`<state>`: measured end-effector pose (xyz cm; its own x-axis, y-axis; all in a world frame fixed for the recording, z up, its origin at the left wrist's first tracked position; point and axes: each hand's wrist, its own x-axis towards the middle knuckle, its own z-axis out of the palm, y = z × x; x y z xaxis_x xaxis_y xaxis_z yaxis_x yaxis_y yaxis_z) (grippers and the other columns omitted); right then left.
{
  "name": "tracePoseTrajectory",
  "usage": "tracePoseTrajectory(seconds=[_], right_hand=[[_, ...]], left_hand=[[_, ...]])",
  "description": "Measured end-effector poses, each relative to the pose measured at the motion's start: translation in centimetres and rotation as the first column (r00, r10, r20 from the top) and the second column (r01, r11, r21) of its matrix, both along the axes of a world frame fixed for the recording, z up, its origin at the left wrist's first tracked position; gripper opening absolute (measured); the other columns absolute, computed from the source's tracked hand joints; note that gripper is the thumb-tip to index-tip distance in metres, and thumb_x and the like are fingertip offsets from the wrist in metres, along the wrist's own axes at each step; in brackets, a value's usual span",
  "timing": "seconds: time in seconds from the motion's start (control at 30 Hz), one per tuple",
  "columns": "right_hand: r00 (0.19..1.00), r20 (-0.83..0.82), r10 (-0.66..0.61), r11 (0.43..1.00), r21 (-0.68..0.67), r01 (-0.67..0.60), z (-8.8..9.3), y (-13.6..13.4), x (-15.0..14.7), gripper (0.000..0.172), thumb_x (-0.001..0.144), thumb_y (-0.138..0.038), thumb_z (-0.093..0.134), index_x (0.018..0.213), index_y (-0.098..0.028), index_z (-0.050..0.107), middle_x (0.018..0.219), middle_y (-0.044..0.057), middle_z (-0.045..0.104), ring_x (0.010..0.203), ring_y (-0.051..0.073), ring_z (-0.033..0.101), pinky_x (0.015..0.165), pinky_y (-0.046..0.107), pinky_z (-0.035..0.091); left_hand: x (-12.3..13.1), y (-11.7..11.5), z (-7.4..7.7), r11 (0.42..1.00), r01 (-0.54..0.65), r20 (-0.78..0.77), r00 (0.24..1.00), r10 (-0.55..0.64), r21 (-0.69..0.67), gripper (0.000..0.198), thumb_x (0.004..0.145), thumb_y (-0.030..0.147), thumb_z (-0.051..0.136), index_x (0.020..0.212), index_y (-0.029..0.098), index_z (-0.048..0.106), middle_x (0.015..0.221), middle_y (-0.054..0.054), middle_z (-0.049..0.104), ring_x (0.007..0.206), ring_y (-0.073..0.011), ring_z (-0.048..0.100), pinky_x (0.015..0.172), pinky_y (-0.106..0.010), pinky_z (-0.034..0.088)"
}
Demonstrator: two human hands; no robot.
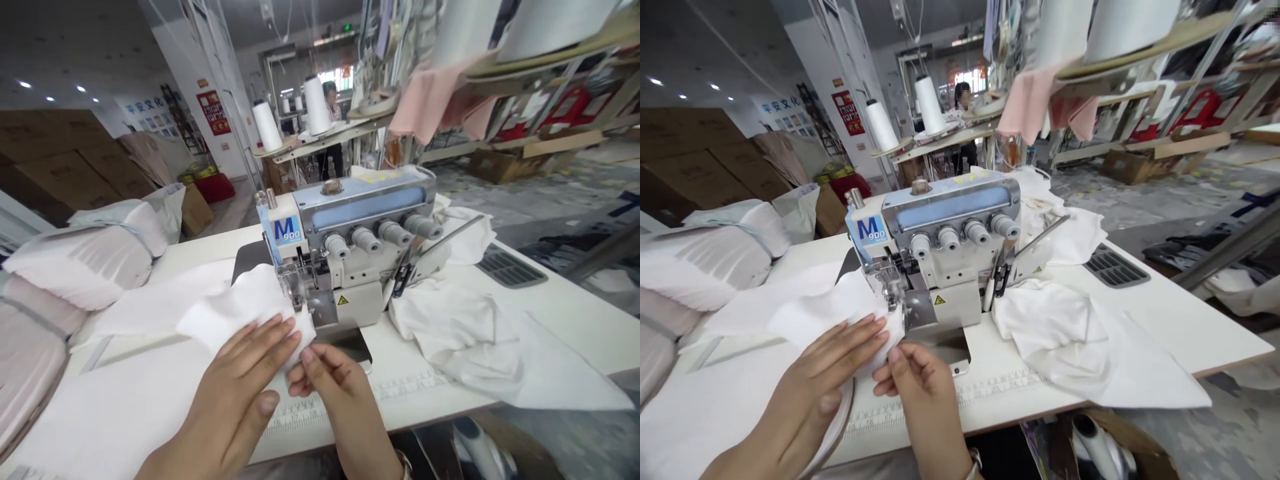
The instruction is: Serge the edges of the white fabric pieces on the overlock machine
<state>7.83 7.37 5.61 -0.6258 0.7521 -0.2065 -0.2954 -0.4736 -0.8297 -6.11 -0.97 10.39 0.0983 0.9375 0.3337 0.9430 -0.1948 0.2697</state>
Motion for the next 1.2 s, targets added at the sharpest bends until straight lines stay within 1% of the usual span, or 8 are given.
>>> tracePoseTrajectory(seconds=[0.37, 0.47, 0.6, 0.8, 0.93, 1.0, 1.1, 1.2], right_hand=[[0.994, 0.107, 0.015, 0.999, 0.043, -0.020, -1.4, -0.3, 1.3, 0.033, 0.072, -0.052, 0.074, 0.082, -0.020, 0.073, 0.064, 0.001, 0.070, 0.062, 0.013, 0.064, 0.065, 0.023, 0.050], [0.989, 0.145, 0.016, 0.997, 0.078, -0.028, -1.9, -0.1, 1.5, 0.035, 0.072, -0.054, 0.074, 0.082, -0.021, 0.073, 0.064, 0.001, 0.069, 0.063, 0.014, 0.063, 0.066, 0.023, 0.050], [0.992, 0.126, 0.024, 0.993, 0.111, -0.038, -2.4, -0.1, 1.6, 0.035, 0.072, -0.054, 0.074, 0.082, -0.020, 0.073, 0.064, 0.002, 0.069, 0.064, 0.015, 0.063, 0.066, 0.024, 0.050], [0.995, 0.023, 0.095, 0.994, 0.048, -0.096, -1.1, 0.0, 1.5, 0.045, 0.074, -0.054, 0.071, 0.105, -0.022, 0.069, 0.100, 0.009, 0.074, 0.099, 0.024, 0.067, 0.087, 0.035, 0.050], [0.985, 0.093, 0.144, 0.985, -0.105, -0.134, 1.9, 2.0, 2.7, 0.028, 0.077, -0.048, 0.068, 0.085, -0.021, 0.071, 0.076, 0.006, 0.074, 0.075, 0.023, 0.070, 0.069, 0.032, 0.054], [0.990, 0.140, 0.022, 0.999, -0.029, -0.018, 2.6, 2.4, 3.4, 0.021, 0.072, -0.040, 0.073, 0.083, -0.022, 0.070, 0.070, 0.003, 0.072, 0.064, 0.021, 0.067, 0.064, 0.031, 0.053], [0.958, 0.282, 0.056, 0.992, 0.094, -0.086, 1.3, 0.6, 4.6, 0.025, 0.073, -0.042, 0.072, 0.090, -0.023, 0.069, 0.069, 0.003, 0.070, 0.060, 0.021, 0.064, 0.055, 0.031, 0.049], [0.852, 0.467, 0.235, 0.878, 0.273, -0.392, -2.0, -2.6, 6.2, 0.021, 0.076, -0.043, 0.070, 0.080, -0.023, 0.071, 0.065, 0.003, 0.068, 0.060, 0.021, 0.060, 0.054, 0.030, 0.047]], left_hand=[[-4.5, 4.4, 1.0, 0.976, -0.200, 0.354, 0.909, 0.218, -0.087, 0.053, 0.102, 0.045, 0.015, 0.120, 0.033, 0.063, 0.136, 0.004, 0.056, 0.136, -0.0199, 0.038, 0.119, -0.051, 0.009], [-4.2, 3.1, -0.1, 0.963, -0.268, 0.390, 0.887, 0.247, -0.002, 0.044, 0.102, 0.040, 0.024, 0.124, 0.031, 0.060, 0.139, 0.003, 0.053, 0.138, -0.0201, 0.035, 0.117, -0.050, 0.022], [-2.3, -0.1, -1.8, 0.954, -0.283, 0.167, 0.950, 0.265, 0.096, 0.043, 0.097, 0.027, 0.045, 0.139, 0.031, 0.044, 0.148, 0.000, 0.042, 0.141, -0.0241, 0.027, 0.112, -0.050, 0.034], [4.0, -0.3, -4.1, 0.905, -0.290, 0.152, 0.955, 0.254, 0.310, 0.042, 0.094, 0.015, 0.034, 0.128, 0.018, 0.058, 0.125, -0.011, 0.062, 0.104, -0.0225, 0.062, 0.085, -0.037, 0.056], [8.0, 0.1, -2.2, 0.961, -0.120, 0.233, 0.971, 0.061, 0.249, 0.048, 0.099, 0.035, 0.028, 0.126, 0.009, 0.058, 0.126, -0.011, 0.063, 0.111, -0.0190, 0.061, 0.090, -0.024, 0.054], [8.0, -0.8, -0.7, 0.965, -0.122, 0.323, 0.945, 0.042, 0.231, 0.046, 0.097, 0.038, 0.039, 0.130, 0.009, 0.053, 0.135, -0.011, 0.056, 0.125, -0.0201, 0.051, 0.104, -0.028, 0.044], [6.7, -3.0, -0.9, 0.940, -0.280, 0.455, 0.875, 0.166, 0.194, 0.044, 0.091, 0.037, 0.057, 0.127, 0.012, 0.054, 0.126, -0.013, 0.059, 0.120, -0.0221, 0.052, 0.105, -0.035, 0.043], [7.0, -6.7, -4.3, 0.959, -0.269, 0.500, 0.845, 0.192, 0.087, 0.022, 0.093, 0.033, 0.053, 0.094, 0.015, 0.066, 0.081, -0.006, 0.067, 0.074, -0.0154, 0.063, 0.071, -0.026, 0.052]])
